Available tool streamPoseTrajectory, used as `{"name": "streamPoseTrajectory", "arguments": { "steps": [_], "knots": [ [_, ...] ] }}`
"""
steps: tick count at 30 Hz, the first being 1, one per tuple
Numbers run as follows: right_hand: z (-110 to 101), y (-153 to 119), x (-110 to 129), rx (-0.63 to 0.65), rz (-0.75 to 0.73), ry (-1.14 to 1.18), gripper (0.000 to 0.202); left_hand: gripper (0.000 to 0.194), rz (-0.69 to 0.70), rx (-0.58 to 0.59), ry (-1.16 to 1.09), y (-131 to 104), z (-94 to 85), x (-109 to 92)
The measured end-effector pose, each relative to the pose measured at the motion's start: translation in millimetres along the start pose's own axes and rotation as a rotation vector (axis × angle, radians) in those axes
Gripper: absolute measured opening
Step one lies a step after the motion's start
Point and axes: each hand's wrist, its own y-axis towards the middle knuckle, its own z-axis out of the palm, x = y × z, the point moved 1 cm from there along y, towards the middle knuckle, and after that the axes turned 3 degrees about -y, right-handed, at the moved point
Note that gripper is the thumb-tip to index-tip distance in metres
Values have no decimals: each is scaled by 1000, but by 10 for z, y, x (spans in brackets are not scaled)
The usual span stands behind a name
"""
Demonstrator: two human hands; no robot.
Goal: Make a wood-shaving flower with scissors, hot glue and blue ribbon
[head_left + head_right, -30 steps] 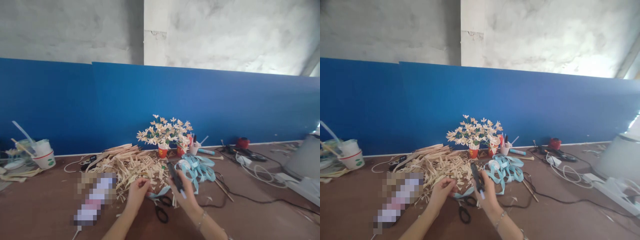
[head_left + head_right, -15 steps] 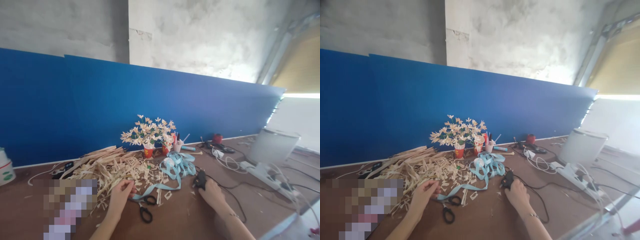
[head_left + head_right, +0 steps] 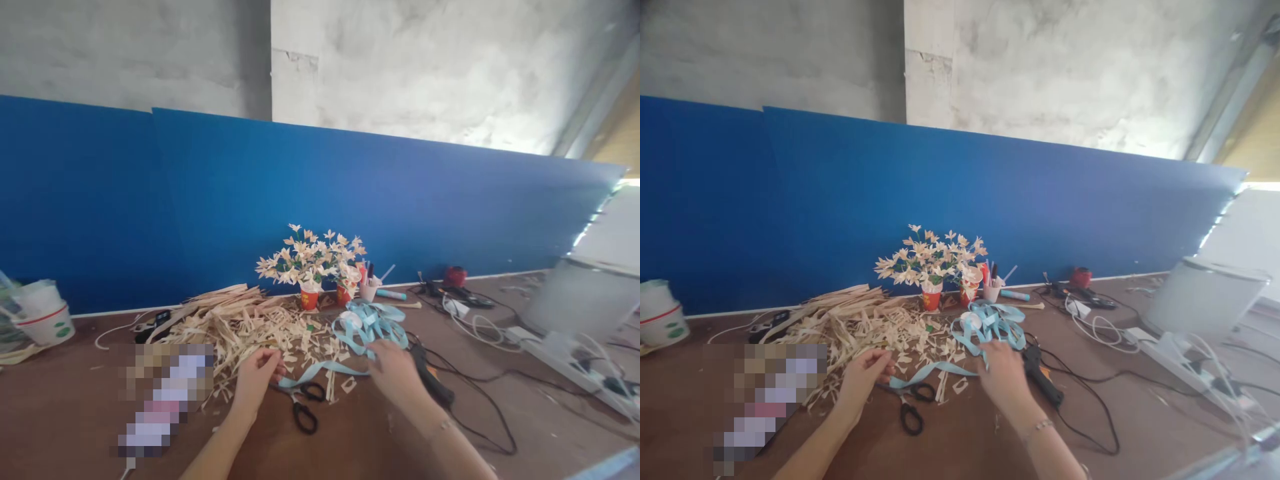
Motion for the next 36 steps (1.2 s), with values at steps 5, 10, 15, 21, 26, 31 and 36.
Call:
{"name": "streamPoseTrajectory", "arguments": {
  "steps": [5, 10, 15, 21, 26, 31, 36],
  "knots": [
    [288, 112, 917, 105, -566, 252, 26, 22, 17, -7, 1, 10, -15, 15],
    [492, 171, 1193, 190, -564, 113, 19, 21, 32, -26, -2, 29, -40, 27],
    [525, 228, 1084, 94, -376, 601, 20, 19, 18, -67, -11, 14, -38, -1],
    [615, 275, 1054, 287, -63, 1235, 11, 23, -14, -29, -156, -36, -8, -87],
    [624, 238, 1090, 524, 110, 1756, 27, 22, -18, 79, -269, -77, 24, -112],
    [605, 230, 1074, 779, 214, 2031, 26, 23, -28, 158, -294, -91, 33, -90],
    [641, 258, 1041, 818, 264, 2096, 24, 26, -28, 149, -312, -90, 29, -81]
  ]
}}
